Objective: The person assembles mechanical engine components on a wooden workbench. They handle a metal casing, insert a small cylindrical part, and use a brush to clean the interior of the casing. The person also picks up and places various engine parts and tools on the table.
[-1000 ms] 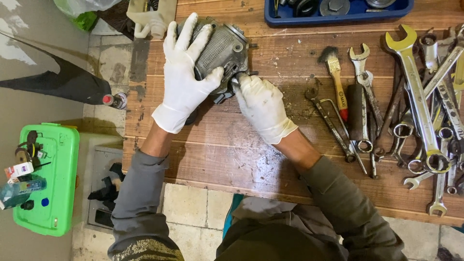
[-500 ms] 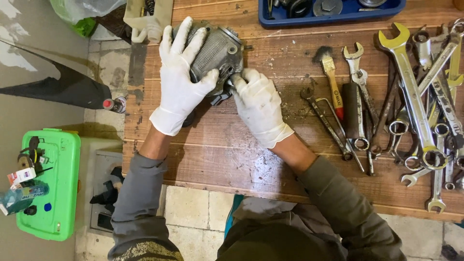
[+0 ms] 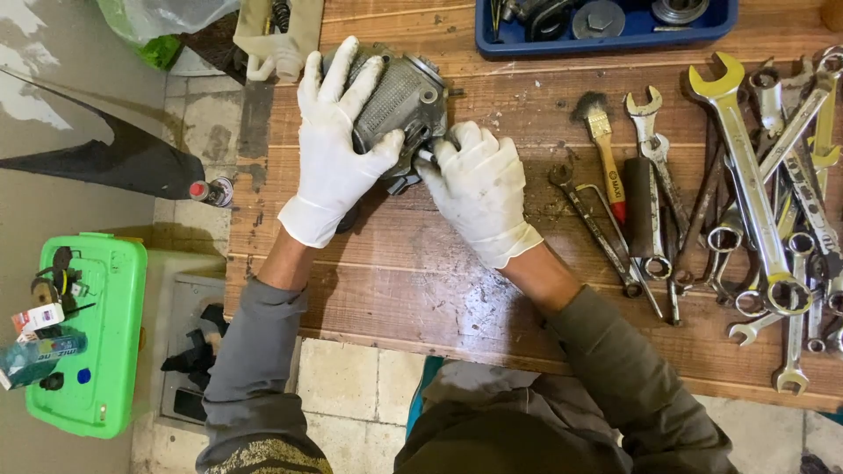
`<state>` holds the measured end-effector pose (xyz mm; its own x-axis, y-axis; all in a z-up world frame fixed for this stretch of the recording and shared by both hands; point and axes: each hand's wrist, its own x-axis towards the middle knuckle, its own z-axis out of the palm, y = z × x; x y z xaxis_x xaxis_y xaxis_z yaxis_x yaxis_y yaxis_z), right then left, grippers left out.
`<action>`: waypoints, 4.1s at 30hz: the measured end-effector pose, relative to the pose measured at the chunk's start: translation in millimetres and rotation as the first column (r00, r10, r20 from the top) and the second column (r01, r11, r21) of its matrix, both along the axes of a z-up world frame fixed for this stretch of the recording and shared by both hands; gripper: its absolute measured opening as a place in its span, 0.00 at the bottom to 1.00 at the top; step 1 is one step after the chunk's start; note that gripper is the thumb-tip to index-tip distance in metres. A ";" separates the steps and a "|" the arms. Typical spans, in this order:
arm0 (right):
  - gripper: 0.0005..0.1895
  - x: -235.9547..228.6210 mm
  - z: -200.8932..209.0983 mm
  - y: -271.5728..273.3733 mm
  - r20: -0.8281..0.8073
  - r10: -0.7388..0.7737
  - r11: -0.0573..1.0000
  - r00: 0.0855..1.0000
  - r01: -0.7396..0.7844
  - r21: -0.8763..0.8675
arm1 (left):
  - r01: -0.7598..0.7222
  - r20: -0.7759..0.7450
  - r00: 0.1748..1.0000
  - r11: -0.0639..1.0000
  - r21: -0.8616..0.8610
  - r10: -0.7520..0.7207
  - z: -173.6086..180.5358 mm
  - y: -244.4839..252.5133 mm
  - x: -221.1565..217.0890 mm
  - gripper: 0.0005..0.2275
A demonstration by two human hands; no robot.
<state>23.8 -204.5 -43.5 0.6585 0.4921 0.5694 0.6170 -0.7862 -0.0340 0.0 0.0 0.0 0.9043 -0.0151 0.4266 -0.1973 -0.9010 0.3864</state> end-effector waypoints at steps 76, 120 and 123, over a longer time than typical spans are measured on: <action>0.16 -43.4 -14.6 -224.1 0.037 -0.444 0.815 0.895 0.421 -0.399 | 0.025 0.031 0.999 0.999 0.037 -0.026 1.7 1.1 0.6 0.30; 0.49 -25.2 42.5 -90.9 -0.179 0.778 -0.015 0.602 0.303 0.953 | 0.007 0.006 1.000 1.000 -0.027 -0.006 6.4 -4.9 -0.1 0.31; 0.19 -28.2 66.8 -73.2 -0.279 0.799 0.032 0.533 0.425 0.904 | 0.001 -0.009 1.000 0.999 -0.032 -0.002 5.7 -5.0 -0.7 0.31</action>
